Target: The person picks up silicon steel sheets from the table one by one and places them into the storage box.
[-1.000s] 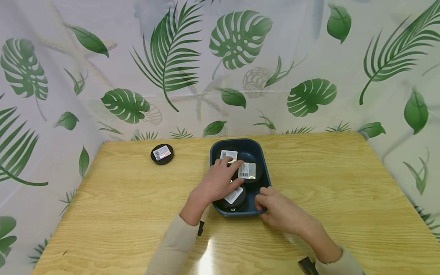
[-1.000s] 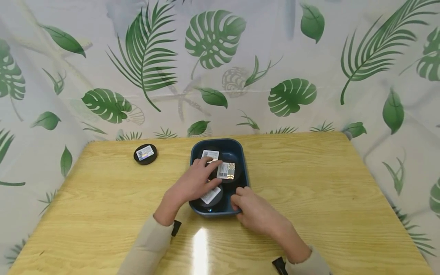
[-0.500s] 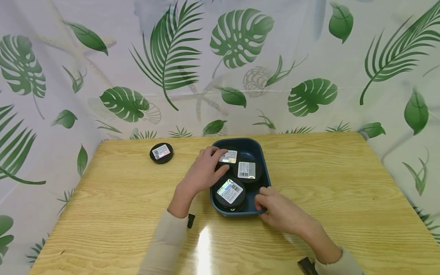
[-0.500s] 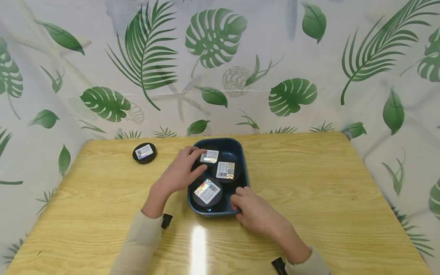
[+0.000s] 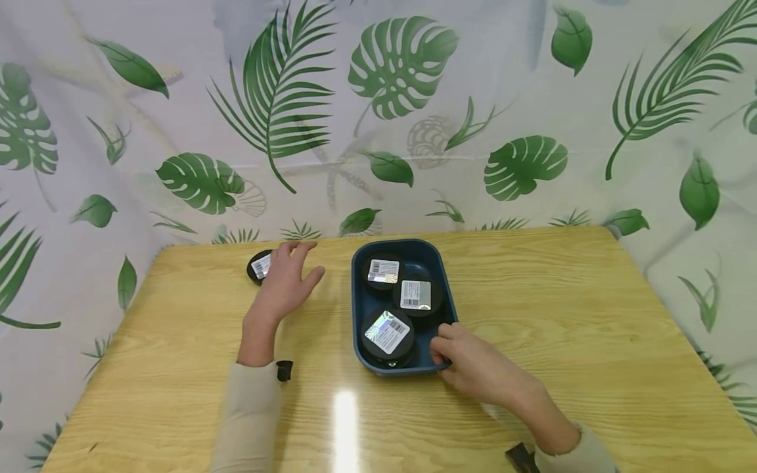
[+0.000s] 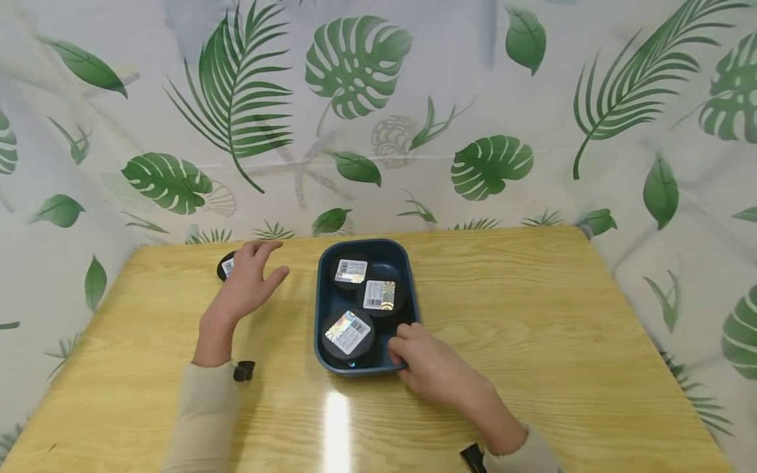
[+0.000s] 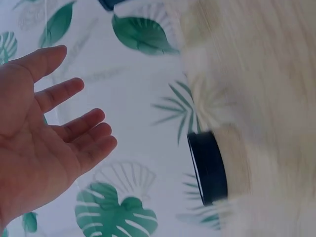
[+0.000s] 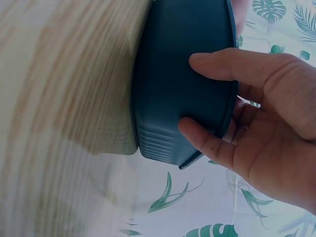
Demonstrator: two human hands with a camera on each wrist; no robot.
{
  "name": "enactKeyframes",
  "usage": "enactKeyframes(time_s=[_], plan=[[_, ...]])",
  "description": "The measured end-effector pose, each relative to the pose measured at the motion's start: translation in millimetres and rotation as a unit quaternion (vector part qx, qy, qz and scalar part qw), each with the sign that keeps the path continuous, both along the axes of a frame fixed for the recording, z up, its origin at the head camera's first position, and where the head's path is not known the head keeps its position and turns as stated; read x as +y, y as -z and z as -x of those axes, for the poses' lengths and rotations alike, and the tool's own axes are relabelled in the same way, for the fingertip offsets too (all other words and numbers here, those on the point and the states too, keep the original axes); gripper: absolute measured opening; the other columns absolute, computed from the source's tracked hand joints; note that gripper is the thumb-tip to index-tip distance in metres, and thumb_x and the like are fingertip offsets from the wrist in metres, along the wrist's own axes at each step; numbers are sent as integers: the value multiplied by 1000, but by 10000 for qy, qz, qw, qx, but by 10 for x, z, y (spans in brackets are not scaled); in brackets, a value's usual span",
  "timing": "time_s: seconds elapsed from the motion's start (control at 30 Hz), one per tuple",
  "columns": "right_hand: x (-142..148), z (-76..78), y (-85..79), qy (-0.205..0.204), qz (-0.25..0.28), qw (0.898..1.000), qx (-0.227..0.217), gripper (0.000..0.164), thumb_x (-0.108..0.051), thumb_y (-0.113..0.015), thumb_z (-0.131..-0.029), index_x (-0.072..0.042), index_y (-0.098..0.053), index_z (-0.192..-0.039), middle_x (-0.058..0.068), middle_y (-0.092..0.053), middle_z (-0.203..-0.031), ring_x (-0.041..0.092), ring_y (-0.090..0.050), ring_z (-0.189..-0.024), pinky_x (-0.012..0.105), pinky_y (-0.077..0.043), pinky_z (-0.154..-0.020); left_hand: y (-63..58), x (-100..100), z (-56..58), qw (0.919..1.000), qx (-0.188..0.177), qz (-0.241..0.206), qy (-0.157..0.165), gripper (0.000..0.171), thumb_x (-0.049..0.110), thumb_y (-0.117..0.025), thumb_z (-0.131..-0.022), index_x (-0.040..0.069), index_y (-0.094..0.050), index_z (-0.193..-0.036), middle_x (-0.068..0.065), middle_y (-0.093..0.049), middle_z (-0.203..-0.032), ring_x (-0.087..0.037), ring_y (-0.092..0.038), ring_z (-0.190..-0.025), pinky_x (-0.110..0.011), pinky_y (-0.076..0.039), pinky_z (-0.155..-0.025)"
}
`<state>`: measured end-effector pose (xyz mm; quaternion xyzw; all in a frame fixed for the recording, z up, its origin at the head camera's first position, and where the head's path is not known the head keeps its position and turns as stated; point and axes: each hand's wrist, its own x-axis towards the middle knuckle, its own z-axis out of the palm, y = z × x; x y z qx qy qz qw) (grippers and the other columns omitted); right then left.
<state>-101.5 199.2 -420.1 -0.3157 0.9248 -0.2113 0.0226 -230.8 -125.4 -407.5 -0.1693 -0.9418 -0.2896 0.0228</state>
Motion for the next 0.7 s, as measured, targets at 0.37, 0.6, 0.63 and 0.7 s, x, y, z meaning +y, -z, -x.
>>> enactKeyframes(time_s=[0.37,0.6,0.63,0.7], plan=[[3,-13,7,60,32,9999,-146,34,6,-76,-74,-17,-51,-77,-8,-40,-81,11,-37,-76,23,-37,-65,123,-366,131,9972,-367,335,-558,59,26,-56,-101,2,-35,-150,-36,-18,-153,-52,-15,-142,-65,-27,-108],[-10,-20,-10,76,11,9998,-182,34,5,-77,-75,-17,-52,-77,-8,-40,-82,10,-37,-77,23,-38,-65,167,-544,178,9916,-823,732,-680,64,24,-51,-102,1,-23,-156,-38,-6,-156,-54,-3,-145,-66,-18,-112],[-11,-21,-12,84,6,9998,-189,34,5,-78,-75,-17,-52,-77,-8,-40,-82,10,-37,-77,23,-38,-65,171,-568,180,9907,-872,802,-667,65,24,-51,-102,1,-22,-156,-39,-5,-156,-55,-2,-145,-66,-16,-113],[-14,-24,-16,96,-3,9998,-189,33,5,-78,-75,-17,-53,-77,-8,-40,-82,10,-38,-77,23,-38,-65,179,-607,184,9884,-1017,939,-625,67,25,-50,-102,0,-19,-156,-40,-4,-155,-58,-1,-144,-66,-13,-114]])
